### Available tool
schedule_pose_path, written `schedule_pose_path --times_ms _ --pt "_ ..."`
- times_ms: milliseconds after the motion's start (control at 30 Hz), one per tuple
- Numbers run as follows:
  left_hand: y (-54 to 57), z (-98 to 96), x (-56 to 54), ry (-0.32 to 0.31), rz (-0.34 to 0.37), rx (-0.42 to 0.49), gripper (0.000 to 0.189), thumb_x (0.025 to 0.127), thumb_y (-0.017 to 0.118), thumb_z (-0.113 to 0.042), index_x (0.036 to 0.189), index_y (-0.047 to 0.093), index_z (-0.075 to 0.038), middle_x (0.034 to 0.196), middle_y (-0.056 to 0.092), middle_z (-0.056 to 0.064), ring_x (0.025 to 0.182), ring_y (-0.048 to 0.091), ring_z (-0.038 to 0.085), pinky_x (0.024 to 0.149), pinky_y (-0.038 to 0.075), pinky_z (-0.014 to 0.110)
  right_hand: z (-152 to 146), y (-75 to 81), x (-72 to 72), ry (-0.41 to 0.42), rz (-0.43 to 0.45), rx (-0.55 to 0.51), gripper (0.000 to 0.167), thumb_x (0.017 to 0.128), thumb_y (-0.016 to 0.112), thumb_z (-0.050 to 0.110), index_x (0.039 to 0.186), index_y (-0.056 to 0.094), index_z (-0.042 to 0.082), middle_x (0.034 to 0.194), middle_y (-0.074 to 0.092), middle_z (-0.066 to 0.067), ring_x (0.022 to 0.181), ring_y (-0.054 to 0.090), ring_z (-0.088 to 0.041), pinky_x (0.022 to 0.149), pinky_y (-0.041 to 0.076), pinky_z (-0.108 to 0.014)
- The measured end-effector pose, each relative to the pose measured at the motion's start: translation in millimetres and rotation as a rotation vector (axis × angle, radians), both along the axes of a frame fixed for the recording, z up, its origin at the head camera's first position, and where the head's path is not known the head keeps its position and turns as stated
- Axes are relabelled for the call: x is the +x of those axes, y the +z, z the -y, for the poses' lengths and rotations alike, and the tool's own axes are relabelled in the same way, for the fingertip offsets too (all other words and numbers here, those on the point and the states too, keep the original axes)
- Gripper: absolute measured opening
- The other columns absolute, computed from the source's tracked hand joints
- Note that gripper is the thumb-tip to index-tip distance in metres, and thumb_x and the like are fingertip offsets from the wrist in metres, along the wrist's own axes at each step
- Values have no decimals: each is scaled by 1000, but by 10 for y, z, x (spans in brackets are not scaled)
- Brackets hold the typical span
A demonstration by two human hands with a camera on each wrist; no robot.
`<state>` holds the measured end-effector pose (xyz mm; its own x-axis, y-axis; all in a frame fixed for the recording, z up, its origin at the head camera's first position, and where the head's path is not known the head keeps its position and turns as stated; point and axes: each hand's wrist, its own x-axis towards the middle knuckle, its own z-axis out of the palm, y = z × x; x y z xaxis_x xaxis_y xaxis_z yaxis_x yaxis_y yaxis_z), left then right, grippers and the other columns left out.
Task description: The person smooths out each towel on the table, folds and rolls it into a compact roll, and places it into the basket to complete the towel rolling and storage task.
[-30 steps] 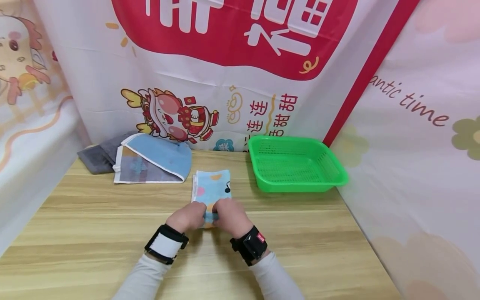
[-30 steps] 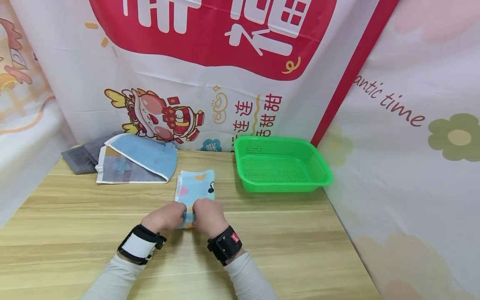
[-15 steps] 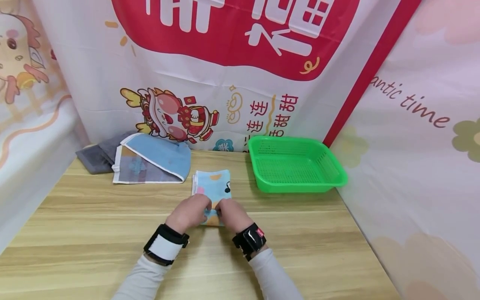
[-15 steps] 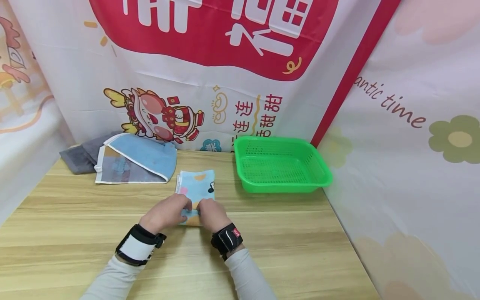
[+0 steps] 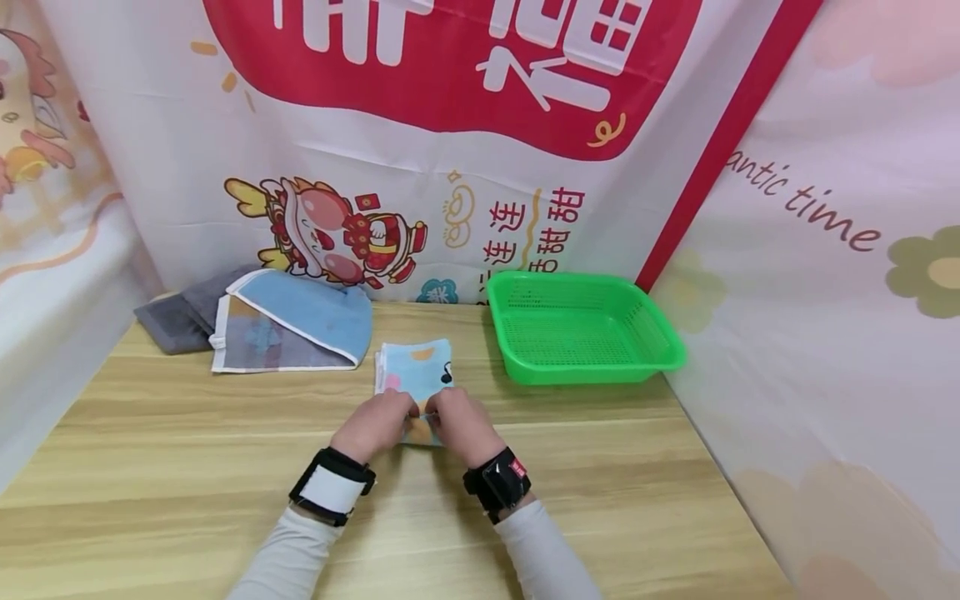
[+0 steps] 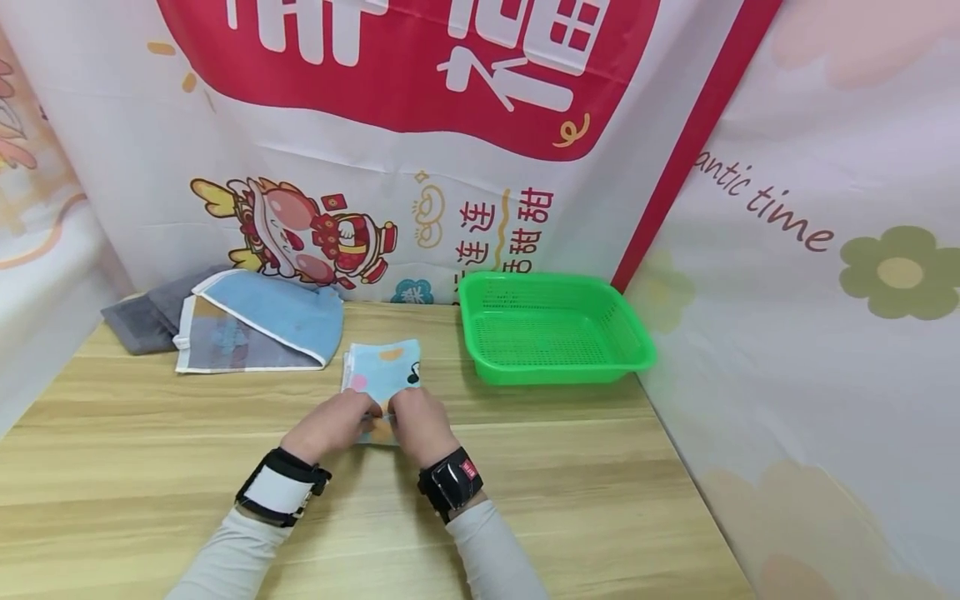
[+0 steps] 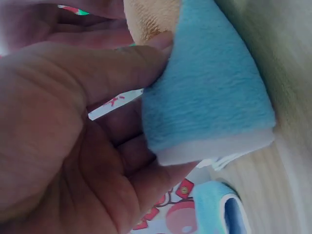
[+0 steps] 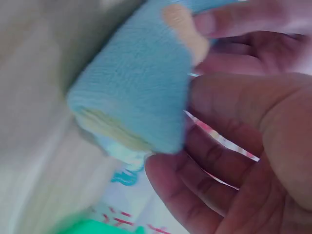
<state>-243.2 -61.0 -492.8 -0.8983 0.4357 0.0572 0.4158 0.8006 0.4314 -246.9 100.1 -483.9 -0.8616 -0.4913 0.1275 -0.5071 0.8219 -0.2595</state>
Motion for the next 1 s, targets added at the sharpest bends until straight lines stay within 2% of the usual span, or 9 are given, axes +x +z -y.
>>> schedule_pose_path --times_ms 133,333,400,567,667,833,1000 --pt "-26 42 -74 10 25 22 11 93 66 2 99 75 1 93 73 12 86 67 23 79 57 41 19 112 97 15 -29 30 13 82 81 3 94 80 8 94 76 -2 88 71 -16 77 57 -26" --pt "-48 62 -159 42 48 44 13 96 63 0 101 76 2 93 72 11 87 65 22 80 56 42 50 74 120 58 -41 83 20 76 80 -5 94 77 5 89 69 -3 82 65 -15 72 53 -26" --pt "-50 50 -173 39 23 54 13 95 64 0 99 76 0 93 72 11 86 66 22 79 56 42 47 23 92 50 -63 94 22 76 80 -5 94 76 5 88 68 -2 81 64 -15 71 53 -26" --pt "-50 11 -187 -1 -99 117 17 88 64 6 93 76 -5 94 73 8 90 68 24 80 57 42 31 -120 8 26 -93 112 29 75 80 -4 101 70 6 95 67 -3 91 62 -18 78 54 -28" --pt "-30 13 -175 0 -130 134 20 85 65 8 91 75 -8 92 72 7 89 68 24 78 56 42 31 -192 -43 36 -97 95 31 76 78 -5 102 66 7 99 66 -4 94 61 -20 81 54 -29" --pt "41 33 -128 41 -91 113 16 86 72 1 99 77 -6 100 74 8 97 69 26 83 57 44 -15 -256 -124 97 -64 28 27 82 72 -6 104 63 5 100 66 -5 96 61 -21 87 53 -31" --pt "93 31 -81 18 -37 101 24 80 79 0 103 77 -2 107 74 11 103 68 27 89 56 44 -90 -268 -198 144 23 -13 28 85 67 -7 110 63 4 102 66 -7 97 60 -22 89 52 -33"
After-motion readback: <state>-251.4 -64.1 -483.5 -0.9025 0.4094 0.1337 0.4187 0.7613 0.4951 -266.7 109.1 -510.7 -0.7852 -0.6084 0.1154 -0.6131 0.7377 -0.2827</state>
